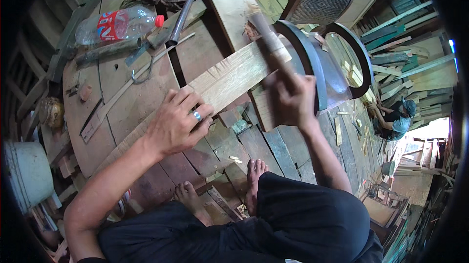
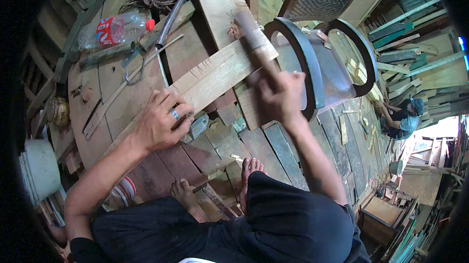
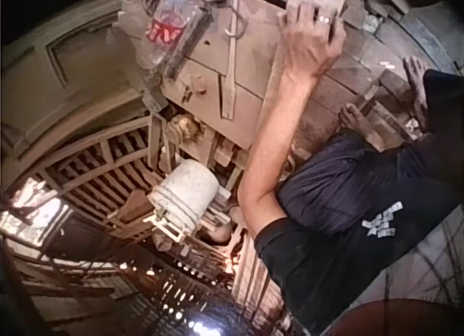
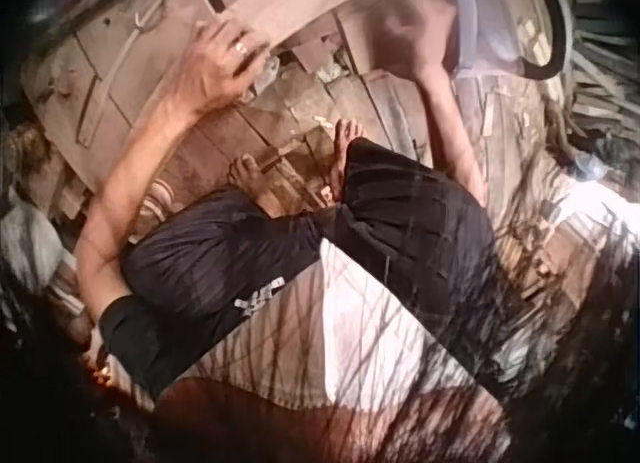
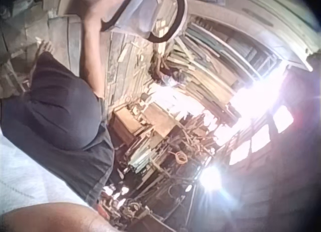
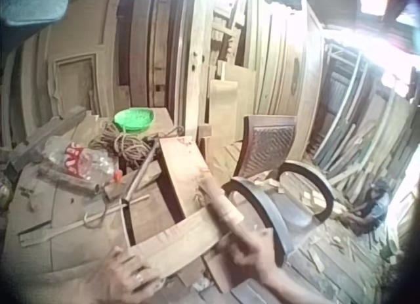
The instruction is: The person uses a wooden mallet and a chisel to carve and shape a rectangular piece of wood clamped to a workbench. They repeatedly strike the chisel to remove wood shavings and refine the surface of the plank.
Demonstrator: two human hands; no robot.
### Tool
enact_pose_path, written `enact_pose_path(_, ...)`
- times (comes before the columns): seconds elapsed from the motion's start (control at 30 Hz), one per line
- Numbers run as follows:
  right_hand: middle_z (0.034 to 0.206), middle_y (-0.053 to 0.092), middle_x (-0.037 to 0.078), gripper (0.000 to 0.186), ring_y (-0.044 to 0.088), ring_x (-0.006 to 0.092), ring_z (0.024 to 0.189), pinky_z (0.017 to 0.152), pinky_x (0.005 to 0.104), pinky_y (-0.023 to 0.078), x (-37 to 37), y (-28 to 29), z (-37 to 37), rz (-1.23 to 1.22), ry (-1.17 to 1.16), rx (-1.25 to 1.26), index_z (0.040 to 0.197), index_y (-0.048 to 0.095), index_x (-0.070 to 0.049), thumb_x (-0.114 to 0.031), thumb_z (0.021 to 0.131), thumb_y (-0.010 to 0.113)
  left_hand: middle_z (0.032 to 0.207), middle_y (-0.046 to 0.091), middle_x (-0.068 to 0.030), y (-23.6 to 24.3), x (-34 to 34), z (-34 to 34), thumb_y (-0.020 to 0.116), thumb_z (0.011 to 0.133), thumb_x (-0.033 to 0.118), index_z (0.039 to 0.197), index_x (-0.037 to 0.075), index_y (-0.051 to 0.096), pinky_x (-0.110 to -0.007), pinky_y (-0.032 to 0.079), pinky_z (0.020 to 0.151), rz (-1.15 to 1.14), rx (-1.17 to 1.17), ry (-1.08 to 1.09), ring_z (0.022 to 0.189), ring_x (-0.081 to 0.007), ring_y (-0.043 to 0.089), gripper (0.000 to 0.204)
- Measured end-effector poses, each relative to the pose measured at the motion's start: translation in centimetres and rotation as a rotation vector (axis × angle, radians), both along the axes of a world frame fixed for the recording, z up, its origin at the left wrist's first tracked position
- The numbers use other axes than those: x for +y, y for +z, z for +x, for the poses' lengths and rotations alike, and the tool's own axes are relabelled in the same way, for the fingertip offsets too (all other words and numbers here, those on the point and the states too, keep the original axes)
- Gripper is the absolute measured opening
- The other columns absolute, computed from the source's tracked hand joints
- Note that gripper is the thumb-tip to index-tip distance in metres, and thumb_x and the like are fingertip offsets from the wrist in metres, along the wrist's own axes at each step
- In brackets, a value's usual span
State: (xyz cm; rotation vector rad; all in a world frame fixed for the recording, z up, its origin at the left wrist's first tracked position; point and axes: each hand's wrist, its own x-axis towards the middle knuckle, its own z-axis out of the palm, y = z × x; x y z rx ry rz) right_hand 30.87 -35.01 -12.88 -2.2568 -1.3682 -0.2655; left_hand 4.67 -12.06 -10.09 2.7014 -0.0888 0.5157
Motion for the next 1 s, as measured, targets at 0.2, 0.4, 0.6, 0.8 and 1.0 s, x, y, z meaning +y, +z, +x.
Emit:
enact_pose_path(0.2, 0.08, 0.072, 0.0, 0.051, 0.056, 0.0169, 0.063, 0.083, 0.0339, 0.038, 1.6, 2.2, -2.0, 0.073, 0.21, -0.033, 0.144, 0.066, -0.024, -0.019, 0.093, 0.073, 0.103, 0.063, -0.007, 0.2, 0.0, -0.4, 0.072, 0.089, 0.024, 0.106, 0.011, 0.069, -0.043, 0.043, 0.091, 0.036, 0.0, 0.013, 0.105, -0.0263, 0.059, 0.021)
enact_pose_path(0.4, 0.073, 0.064, -0.003, 0.057, 0.06, 0.0163, 0.067, 0.078, 0.0362, 0.036, 0.2, 0.0, -4.6, 0.03, 0.39, -0.068, 0.14, 0.069, -0.023, -0.015, 0.084, 0.081, 0.102, 0.064, -0.0065, -0.3, 0.0, -0.3, 0.072, 0.089, 0.024, 0.103, 0.012, 0.07, -0.043, 0.043, 0.09, 0.003, 0.003, 0.01, 0.105, -0.0258, 0.059, 0.019)
enact_pose_path(0.6, 0.081, 0.074, -0.001, 0.058, 0.062, 0.0174, 0.065, 0.077, 0.0358, 0.037, -0.5, 0.6, -0.3, 0.145, -0.091, -0.035, 0.142, 0.068, -0.024, -0.013, 0.086, 0.078, 0.102, 0.062, -0.0066, -0.5, 0.2, 0.1, 0.075, 0.084, 0.019, 0.103, 0.013, 0.068, -0.043, 0.041, 0.087, 0.025, -0.051, -0.002, 0.1, -0.0273, 0.058, 0.021)
enact_pose_path(0.8, 0.066, 0.058, -0.003, 0.058, 0.054, 0.013, 0.062, 0.08, 0.0354, 0.035, -1.9, 0.6, -3.1, 0.02, 0.415, -0.175, 0.141, 0.068, -0.027, -0.016, 0.085, 0.08, 0.102, 0.063, -0.0064, -0.3, 0.0, -0.2, 0.074, 0.089, 0.028, 0.106, 0.011, 0.07, -0.043, 0.043, 0.091, 0.027, -0.018, 0.018, 0.107, -0.0263, 0.058, 0.024)
enact_pose_path(1.0, 0.072, 0.067, 0.001, 0.064, 0.059, 0.0171, 0.064, 0.077, 0.0369, 0.038, -1.4, -0.2, -1.6, -0.001, 0.006, -0.007, 0.152, 0.059, -0.025, -0.02, 0.091, 0.075, 0.107, 0.059, -0.0088, -0.7, -0.1, -0.1, 0.079, 0.084, 0.031, 0.109, 0.014, 0.066, -0.046, 0.04, 0.09, 0.035, 0.017, -0.005, 0.106, -0.0307, 0.057, 0.033)
